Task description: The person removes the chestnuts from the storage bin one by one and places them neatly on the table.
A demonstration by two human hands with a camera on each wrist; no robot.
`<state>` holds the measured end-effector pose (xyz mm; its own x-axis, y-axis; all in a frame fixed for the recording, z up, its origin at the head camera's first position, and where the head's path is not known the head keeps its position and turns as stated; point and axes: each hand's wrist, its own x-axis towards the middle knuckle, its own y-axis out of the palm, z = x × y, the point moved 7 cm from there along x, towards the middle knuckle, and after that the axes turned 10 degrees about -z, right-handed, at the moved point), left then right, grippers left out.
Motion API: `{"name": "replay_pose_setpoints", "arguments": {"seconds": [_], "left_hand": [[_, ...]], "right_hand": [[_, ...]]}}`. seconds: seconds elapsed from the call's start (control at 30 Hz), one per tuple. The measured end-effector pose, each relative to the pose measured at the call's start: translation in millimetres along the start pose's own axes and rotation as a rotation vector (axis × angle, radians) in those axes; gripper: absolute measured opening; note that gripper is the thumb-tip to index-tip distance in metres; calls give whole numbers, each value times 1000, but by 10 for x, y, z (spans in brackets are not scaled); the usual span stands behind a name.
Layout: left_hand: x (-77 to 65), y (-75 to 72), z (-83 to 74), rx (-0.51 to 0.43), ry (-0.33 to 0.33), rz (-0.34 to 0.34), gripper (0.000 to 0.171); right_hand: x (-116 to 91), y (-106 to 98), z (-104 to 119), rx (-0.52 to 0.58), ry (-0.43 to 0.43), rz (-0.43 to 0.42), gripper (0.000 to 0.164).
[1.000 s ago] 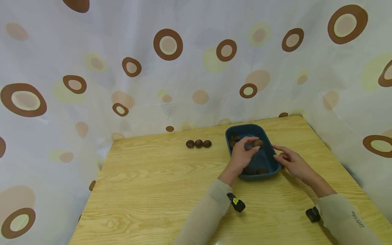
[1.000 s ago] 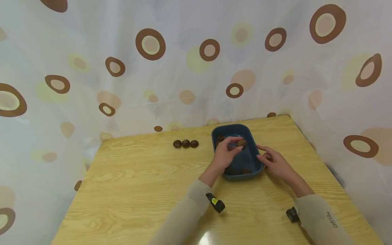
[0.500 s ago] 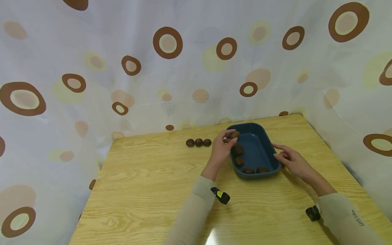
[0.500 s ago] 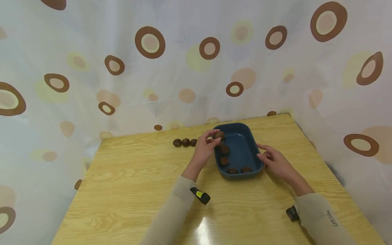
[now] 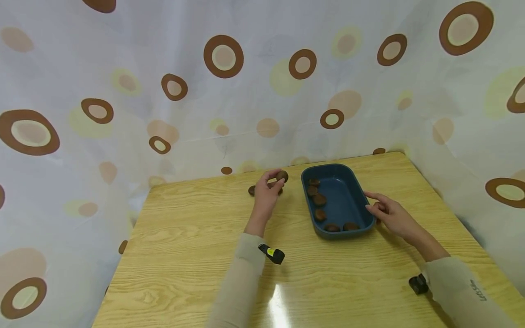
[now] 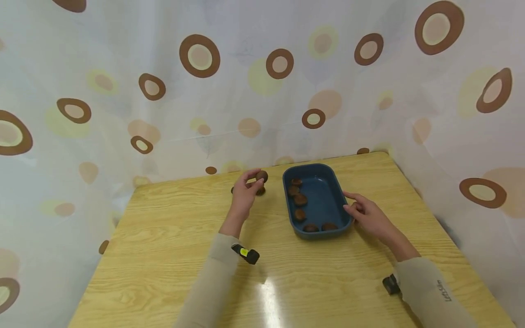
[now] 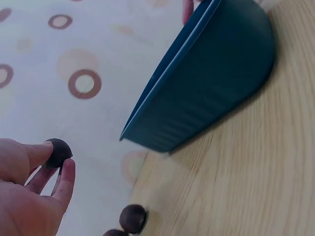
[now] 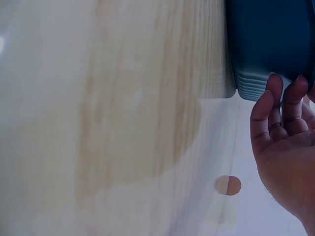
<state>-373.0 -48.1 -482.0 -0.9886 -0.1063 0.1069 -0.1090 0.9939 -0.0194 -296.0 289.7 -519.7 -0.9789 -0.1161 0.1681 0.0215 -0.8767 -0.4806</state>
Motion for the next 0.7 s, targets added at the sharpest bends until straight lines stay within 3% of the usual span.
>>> {"name": "replay_pose_setpoints", "arguments": {"seconds": [0.4,0.7], "left_hand": [[178,-569,77,17,-21,-136,38],[258,-878,214,16,-59,-198,40]], "right_hand": [[6,-8,-50,-6,0,-3,54],[3,-2,-64,27,15,4,56]]}}
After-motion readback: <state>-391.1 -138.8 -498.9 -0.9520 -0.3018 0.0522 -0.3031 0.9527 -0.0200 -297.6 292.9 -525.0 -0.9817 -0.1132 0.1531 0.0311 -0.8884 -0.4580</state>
